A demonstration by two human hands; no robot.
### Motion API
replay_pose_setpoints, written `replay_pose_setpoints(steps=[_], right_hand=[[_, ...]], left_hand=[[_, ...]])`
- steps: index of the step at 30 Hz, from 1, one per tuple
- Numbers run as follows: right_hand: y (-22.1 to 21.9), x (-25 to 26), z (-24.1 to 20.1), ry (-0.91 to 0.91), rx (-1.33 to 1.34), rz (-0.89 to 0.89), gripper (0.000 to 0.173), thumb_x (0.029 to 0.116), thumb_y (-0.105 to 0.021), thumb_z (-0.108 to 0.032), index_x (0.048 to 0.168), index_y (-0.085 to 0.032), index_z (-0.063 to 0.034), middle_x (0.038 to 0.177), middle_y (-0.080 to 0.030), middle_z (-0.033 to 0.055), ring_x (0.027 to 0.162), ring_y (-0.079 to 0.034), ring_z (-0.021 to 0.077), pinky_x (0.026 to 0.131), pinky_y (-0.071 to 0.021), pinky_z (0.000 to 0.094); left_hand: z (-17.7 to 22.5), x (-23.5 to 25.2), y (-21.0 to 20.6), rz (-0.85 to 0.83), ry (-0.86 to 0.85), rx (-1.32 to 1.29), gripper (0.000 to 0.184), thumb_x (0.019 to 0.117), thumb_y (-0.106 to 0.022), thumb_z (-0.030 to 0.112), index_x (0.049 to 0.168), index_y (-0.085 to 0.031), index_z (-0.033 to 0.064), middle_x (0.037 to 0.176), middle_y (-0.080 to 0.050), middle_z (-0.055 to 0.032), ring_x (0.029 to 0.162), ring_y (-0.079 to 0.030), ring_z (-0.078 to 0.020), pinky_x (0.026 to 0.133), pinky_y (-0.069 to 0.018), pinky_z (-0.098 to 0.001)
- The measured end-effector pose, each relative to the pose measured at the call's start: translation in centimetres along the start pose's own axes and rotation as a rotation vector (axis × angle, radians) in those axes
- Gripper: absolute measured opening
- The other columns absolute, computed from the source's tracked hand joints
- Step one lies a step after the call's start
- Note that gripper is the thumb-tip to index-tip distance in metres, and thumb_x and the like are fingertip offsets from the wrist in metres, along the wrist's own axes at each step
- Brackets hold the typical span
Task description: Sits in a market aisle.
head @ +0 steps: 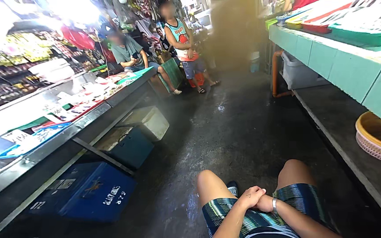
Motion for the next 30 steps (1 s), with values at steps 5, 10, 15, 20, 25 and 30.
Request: replay_pose_setpoints(steps=[5,10,15,20,25,30], right_hand=[[0.7,-0.5,0.4,-0.008,0.043,0.035,0.049,0.0974,-0.066,-0.040,0.133,-0.064,-0.0056,0.133,-0.065,0.0155,0.131,-0.058,0.0241,0.115,-0.0420,0.0474],[0.2,-0.3,0.2,-0.012,0.023,0.015,0.046,0.0981,-0.066,-0.041,0.130,-0.066,-0.0073,0.131,-0.067,0.0148,0.129,-0.060,0.0249,0.114,-0.0426,0.0496],[0.0,-0.5,-1.7,-0.002,0.061,0.009,0.043,0.0948,-0.069,-0.039,0.125,-0.069,-0.0082,0.123,-0.070,0.0139,0.122,-0.063,0.0247,0.109,-0.0466,0.0513],[-0.1,-1.0,-1.6,-0.086,0.098,-0.053,0.042,0.0920,-0.072,-0.040,0.122,-0.071,-0.0104,0.117,-0.072,0.0132,0.116,-0.067,0.0261,0.105,-0.0491,0.0545],[1.0,-1.7,-1.8,-0.069,0.107,-0.022,0.040,0.0911,-0.074,-0.036,0.122,-0.071,-0.0097,0.119,-0.072,0.0119,0.119,-0.065,0.0236,0.108,-0.0474,0.0525],[1.2,-1.7,-1.2,-0.085,0.110,-0.028,0.038,0.0914,-0.074,-0.034,0.121,-0.071,-0.0095,0.120,-0.071,0.0124,0.120,-0.064,0.0240,0.109,-0.0461,0.0530]], left_hand=[[0.9,0.7,-0.4,-0.021,-0.008,0.017,0.051,0.1081,-0.040,0.048,0.130,-0.065,0.0100,0.128,-0.067,-0.0168,0.124,-0.062,-0.0280,0.108,-0.0456,-0.0541],[0.2,0.6,-0.5,-0.026,-0.023,-0.014,0.052,0.1090,-0.038,0.047,0.130,-0.066,0.0082,0.130,-0.066,-0.0166,0.125,-0.061,-0.0265,0.110,-0.0447,-0.0515],[-0.5,-0.6,0.4,-0.046,-0.076,-0.002,0.054,0.1073,-0.041,0.050,0.116,-0.070,0.0048,0.116,-0.070,-0.0167,0.112,-0.065,-0.0262,0.102,-0.0491,-0.0520],[0.2,-0.9,0.6,-0.100,-0.149,-0.062,0.042,0.1065,-0.048,0.044,0.104,-0.064,0.0059,0.099,-0.065,-0.0106,0.094,-0.062,-0.0192,0.089,-0.0506,-0.0435],[1.0,-0.3,0.0,-0.075,-0.056,0.015,0.057,0.1069,-0.040,0.054,0.120,-0.069,0.0065,0.119,-0.069,-0.0162,0.115,-0.064,-0.0261,0.103,-0.0480,-0.0519],[1.5,0.0,-0.4,-0.089,-0.047,0.045,0.059,0.1086,-0.035,0.052,0.129,-0.066,0.0069,0.132,-0.065,-0.0174,0.127,-0.059,-0.0281,0.110,-0.0439,-0.0527]])
Point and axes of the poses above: each hand's wrist, its own x-axis towards the middle knuckle, its own y-axis out of the back of the hand, z = x × y, the point moved 6 cm from there along x, towards the middle knuckle
